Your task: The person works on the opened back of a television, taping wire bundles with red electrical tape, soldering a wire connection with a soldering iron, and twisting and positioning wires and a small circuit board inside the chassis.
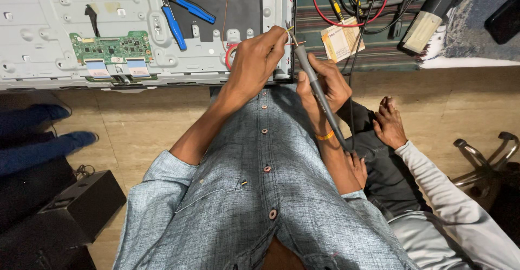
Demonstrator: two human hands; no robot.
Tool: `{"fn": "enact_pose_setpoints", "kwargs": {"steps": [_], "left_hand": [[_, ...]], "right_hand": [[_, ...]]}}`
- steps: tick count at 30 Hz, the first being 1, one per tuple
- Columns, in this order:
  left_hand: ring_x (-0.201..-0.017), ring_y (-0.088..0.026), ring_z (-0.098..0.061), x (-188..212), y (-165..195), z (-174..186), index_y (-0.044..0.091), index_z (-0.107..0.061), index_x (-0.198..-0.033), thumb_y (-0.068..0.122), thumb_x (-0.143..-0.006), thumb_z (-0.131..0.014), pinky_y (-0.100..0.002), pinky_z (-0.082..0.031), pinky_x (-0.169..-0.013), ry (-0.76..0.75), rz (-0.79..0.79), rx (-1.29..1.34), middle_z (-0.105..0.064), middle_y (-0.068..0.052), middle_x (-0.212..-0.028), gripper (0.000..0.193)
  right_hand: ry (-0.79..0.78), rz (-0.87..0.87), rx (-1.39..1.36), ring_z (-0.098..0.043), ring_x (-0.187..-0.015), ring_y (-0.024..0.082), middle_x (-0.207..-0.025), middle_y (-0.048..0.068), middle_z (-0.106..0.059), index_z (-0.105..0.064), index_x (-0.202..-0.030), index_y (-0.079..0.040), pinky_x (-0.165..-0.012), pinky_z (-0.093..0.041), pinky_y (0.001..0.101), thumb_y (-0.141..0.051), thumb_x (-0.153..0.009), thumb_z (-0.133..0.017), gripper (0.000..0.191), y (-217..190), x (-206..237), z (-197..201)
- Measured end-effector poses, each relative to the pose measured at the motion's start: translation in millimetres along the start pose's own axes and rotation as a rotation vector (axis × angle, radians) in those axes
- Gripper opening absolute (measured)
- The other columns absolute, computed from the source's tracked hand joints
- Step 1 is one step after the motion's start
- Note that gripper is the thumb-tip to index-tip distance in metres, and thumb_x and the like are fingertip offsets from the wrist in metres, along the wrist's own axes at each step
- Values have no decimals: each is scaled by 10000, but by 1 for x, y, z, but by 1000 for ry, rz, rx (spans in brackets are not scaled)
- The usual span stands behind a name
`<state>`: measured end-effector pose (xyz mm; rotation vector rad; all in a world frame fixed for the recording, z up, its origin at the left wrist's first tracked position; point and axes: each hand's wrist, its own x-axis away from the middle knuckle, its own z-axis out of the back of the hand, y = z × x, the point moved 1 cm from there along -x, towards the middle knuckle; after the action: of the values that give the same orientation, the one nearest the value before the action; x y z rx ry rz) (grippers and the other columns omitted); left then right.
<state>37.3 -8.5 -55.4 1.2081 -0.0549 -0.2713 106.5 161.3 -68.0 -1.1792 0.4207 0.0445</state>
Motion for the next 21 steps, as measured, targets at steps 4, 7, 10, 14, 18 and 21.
{"fn": "enact_pose_setpoints", "kwargs": {"steps": [4, 7, 10, 14, 18, 21], "left_hand": [[-647, -272, -635, 1, 0, 0, 10, -601, -1067, 142, -1080, -574, -395, -478, -608, -9, -13, -10, -649, -159, -803, 135], [-659, -282, -639, 1, -1, 0, 9, -601, -1073, 136, -1071, -580, -398, -479, -609, -7, -20, -31, -662, -157, -819, 129], [-694, -300, -648, 0, -1, -1, 8, -600, -1070, 135, -1074, -588, -405, -486, -622, 1, -49, -45, -669, -162, -838, 127], [-652, -291, -656, -1, -1, -1, 5, -596, -1039, 133, -1062, -584, -414, -486, -611, -21, 11, -52, -661, -155, -795, 130], [-654, -309, -664, 1, 1, 1, 4, -596, -1012, 125, -1049, -593, -421, -491, -615, -30, -9, -75, -654, -162, -784, 126], [-697, -350, -665, 4, 3, -2, 2, -601, -1004, 133, -1006, -633, -434, -496, -622, -64, -83, -109, -664, -176, -813, 135]], "right_hand": [[5, 10, 7, -563, -767, 81, -946, 79, -673, -703, -1211, 50, -679, -442, 229, -52, -964, -771, 276, 2, 2, -1], [0, 2, -12, -570, -780, 81, -950, 72, -668, -700, -1219, 47, -693, -452, 230, -57, -973, -766, 275, 4, 3, -1], [-10, -9, -12, -548, -764, 78, -929, 69, -655, -699, -1220, 53, -681, -431, 227, -61, -966, -769, 286, 5, 3, 2], [-23, -69, -43, -558, -752, 84, -939, 82, -673, -702, -1206, 61, -664, -435, 231, -73, -971, -754, 275, 2, 1, 3], [51, -45, -160, -671, -919, 135, -1059, 79, -740, -660, -1239, -13, -812, -559, 273, -56, -1008, -673, 236, -1, -12, -3], [-55, 167, 125, -647, -996, 239, -1114, 122, -723, -690, -1230, -8, -859, -537, 326, 45, -987, -690, 249, 1, -33, -3]]}}
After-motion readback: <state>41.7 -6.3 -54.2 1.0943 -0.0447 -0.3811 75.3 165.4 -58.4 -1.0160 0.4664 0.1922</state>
